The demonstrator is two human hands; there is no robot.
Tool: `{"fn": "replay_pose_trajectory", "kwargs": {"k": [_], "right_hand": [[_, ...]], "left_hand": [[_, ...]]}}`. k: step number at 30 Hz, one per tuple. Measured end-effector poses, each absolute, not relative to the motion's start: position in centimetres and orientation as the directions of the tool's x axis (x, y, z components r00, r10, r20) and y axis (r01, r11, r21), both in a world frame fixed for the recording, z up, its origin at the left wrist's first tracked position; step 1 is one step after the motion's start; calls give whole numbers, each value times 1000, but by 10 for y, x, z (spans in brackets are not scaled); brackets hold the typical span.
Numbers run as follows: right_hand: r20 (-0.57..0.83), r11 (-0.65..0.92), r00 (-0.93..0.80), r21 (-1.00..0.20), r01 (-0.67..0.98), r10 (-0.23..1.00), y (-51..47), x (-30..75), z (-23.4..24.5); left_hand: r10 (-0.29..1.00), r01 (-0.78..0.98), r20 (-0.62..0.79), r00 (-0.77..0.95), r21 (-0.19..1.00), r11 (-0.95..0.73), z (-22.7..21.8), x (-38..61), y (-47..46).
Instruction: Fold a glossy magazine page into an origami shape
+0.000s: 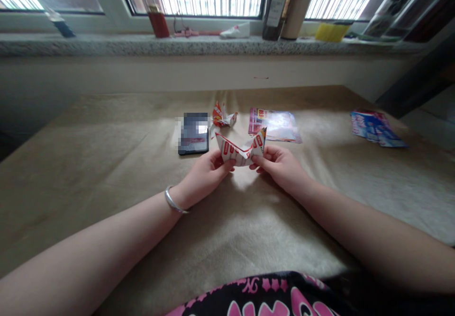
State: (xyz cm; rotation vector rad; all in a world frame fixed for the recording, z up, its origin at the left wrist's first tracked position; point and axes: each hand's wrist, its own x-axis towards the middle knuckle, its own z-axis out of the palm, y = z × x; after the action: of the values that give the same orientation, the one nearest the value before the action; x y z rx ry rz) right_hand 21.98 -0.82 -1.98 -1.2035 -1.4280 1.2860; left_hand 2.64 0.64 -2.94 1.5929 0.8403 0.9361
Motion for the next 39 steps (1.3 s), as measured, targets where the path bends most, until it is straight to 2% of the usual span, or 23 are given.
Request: {"fn": "replay_pose_trajectory", "kwargs": {"k": [6,15,25,32,35,39], "right_hand": [[-18,-10,-199,-999,39,980,-8,217,-23],[4,-2,-215,-1000,-25,977,-8,211,-26],[26,18,-203,-999,-43,979,-8,207,-30],[85,97,-205,-994,49,975,-8,209,-33],[143,174,-202,-974,147,969,-9,210,-35],[173,238,-212,-913,331,962,-12,211,-32]], "left_hand": [[907,52,132,400,985,-166,-28,27,8],[895,127,128,427,972,-200,-28,28,5],[896,187,100,432,962,-198,-25,29,4],[892,198,108,439,957,-214,-25,30,3],[889,264,125,440,928,-261,-26,29,4],[848,323,219,482,856,-404,-27,28,4]]}}
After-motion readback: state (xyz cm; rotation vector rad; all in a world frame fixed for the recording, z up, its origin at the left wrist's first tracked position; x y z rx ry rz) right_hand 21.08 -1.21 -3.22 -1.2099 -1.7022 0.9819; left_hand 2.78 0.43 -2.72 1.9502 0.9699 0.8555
